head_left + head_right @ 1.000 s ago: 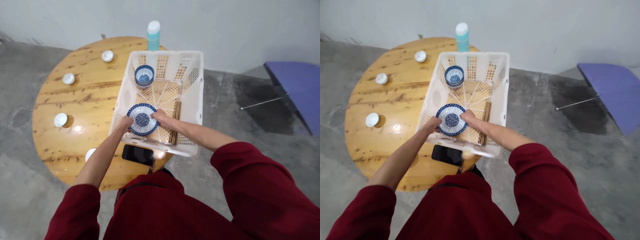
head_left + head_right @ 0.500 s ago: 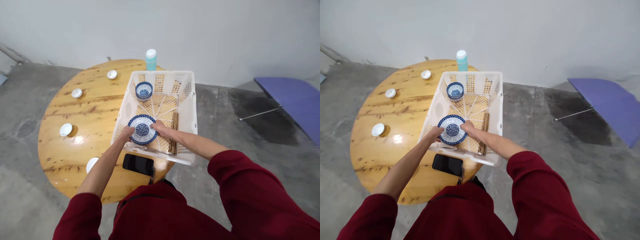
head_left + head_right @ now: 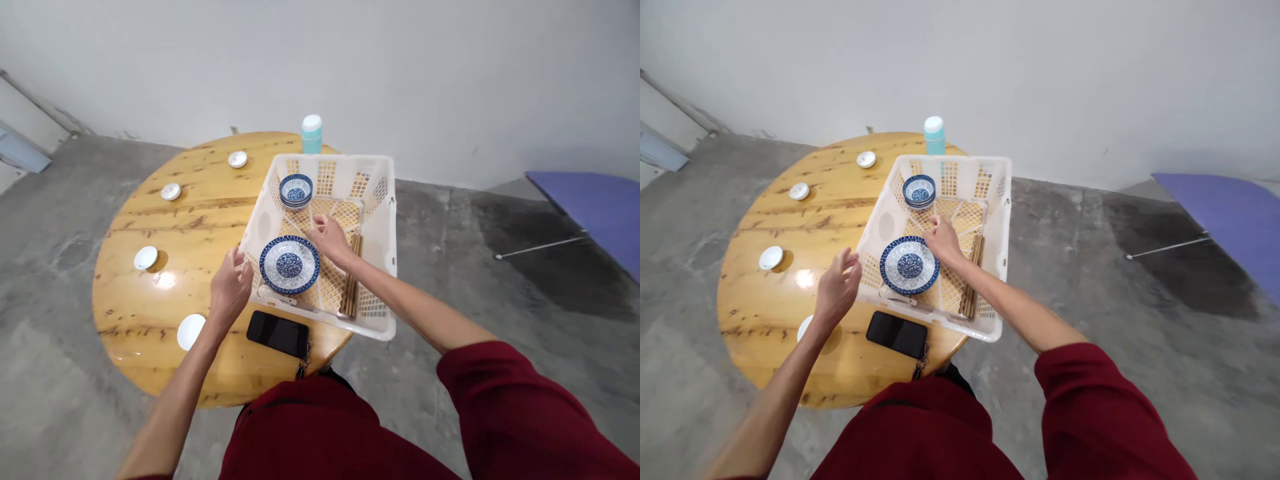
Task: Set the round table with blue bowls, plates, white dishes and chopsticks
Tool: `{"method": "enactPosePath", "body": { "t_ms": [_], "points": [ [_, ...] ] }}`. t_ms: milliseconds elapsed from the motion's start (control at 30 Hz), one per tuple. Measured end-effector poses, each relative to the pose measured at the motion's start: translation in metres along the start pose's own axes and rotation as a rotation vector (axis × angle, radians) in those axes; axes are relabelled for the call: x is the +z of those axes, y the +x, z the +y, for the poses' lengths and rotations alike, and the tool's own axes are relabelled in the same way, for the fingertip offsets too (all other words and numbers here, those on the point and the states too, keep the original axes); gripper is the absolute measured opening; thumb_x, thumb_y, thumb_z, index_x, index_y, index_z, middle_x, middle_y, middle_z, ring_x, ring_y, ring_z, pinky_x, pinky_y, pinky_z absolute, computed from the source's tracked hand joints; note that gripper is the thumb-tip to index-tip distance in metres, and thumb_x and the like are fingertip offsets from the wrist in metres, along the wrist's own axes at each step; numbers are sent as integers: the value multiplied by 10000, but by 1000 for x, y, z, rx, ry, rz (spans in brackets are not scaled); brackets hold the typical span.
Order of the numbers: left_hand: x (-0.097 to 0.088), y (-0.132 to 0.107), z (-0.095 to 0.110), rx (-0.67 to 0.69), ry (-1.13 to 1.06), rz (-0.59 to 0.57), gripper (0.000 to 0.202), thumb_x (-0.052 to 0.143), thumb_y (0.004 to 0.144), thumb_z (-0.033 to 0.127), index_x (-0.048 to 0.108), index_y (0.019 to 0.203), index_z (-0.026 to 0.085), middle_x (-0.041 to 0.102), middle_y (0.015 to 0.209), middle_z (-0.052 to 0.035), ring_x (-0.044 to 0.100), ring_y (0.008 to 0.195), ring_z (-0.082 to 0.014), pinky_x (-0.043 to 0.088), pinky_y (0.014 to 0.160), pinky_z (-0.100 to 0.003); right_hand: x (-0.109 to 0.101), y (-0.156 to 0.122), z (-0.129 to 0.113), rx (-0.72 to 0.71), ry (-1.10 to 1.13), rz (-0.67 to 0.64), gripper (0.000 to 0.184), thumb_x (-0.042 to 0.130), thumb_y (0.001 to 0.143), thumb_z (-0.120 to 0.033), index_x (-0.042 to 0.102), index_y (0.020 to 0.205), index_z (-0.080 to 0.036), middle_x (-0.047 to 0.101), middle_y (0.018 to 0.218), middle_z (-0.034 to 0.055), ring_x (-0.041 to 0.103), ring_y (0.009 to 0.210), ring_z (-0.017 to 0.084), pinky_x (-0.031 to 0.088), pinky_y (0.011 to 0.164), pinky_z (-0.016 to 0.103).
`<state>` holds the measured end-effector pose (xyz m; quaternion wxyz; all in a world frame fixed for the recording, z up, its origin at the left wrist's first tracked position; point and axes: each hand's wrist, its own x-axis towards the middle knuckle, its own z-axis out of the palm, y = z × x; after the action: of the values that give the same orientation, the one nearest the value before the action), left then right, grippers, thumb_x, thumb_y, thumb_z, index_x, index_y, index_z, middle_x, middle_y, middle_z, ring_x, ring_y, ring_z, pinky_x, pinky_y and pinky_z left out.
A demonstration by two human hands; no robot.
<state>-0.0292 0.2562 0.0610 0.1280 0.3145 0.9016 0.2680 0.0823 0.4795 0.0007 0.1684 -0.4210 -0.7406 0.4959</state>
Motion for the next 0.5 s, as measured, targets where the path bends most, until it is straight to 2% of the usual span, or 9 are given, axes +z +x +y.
{"method": "enactPosePath", "body": {
  "t_ms": [67, 133, 200, 267, 333, 400, 500],
  "points": [
    [-10, -34, -15, -1, -30, 165, 495, 390, 990, 382, 469, 1454, 228, 669, 1398, -108, 652, 1280, -220, 542, 1056, -338, -18, -19, -13, -234, 64, 77, 441, 534, 839, -209, 617, 1272, -182, 639, 1323, 133, 660, 1024, 244, 520, 956, 397],
    [-11, -68, -32, -90, -19, 279, 461, 389, 988, 409, 518, 1408, 269, 719, 1316, -75, 685, 1227, -224, 533, 1087, -368, -34, -43, -19, -388, 107, 125, 400, 525, 869, -238, 643, 1251, -250, 665, 1281, 96, 689, 924, 229, 553, 920, 422],
    [-4, -98, -52, -217, -36, 322, 419, 409, 980, 440, 576, 1334, 289, 758, 1223, -59, 698, 1206, -241, 535, 1089, -390, -45, -69, -17, -474, 116, 184, 364, 533, 901, -263, 661, 1236, -324, 690, 1243, 60, 710, 851, 217, 577, 900, 430],
    [8, -123, -71, -338, -88, 306, 380, 428, 972, 464, 618, 1259, 303, 774, 1174, -53, 721, 1160, -244, 577, 1021, -372, -50, -95, -9, -532, 108, 268, 358, 543, 923, -250, 664, 1234, -381, 718, 1178, 33, 726, 790, 203, 607, 833, 410],
    [22, -140, -88, -390, -154, 281, 365, 438, 962, 486, 654, 1178, 286, 791, 1115, -63, 752, 1074, -242, 610, 944, -357, -47, -122, 1, -573, 92, 342, 374, 552, 939, -213, 657, 1250, -392, 743, 1108, 19, 737, 739, 186, 623, 726, 370],
    [34, -150, -99, -348, -212, 280, 385, 460, 941, 497, 678, 1120, 235, 807, 1015, -79, 778, 964, -248, 627, 882, -371, -39, -151, 9, -646, 105, 390, 373, 553, 953, -164, 650, 1277, -323, 760, 1049, 20, 736, 682, 160, 606, 621, 312],
    [49, -156, -102, -224, -287, 252, 381, 483, 937, 464, 693, 1090, 185, 811, 921, -78, 787, 863, -229, 631, 827, -353, -16, -197, 19, -640, 115, 299, 330, 522, 984, -124, 642, 1275, -224, 771, 1019, 40, 731, 671, 129, 602, 620, 253]
  ]
}}
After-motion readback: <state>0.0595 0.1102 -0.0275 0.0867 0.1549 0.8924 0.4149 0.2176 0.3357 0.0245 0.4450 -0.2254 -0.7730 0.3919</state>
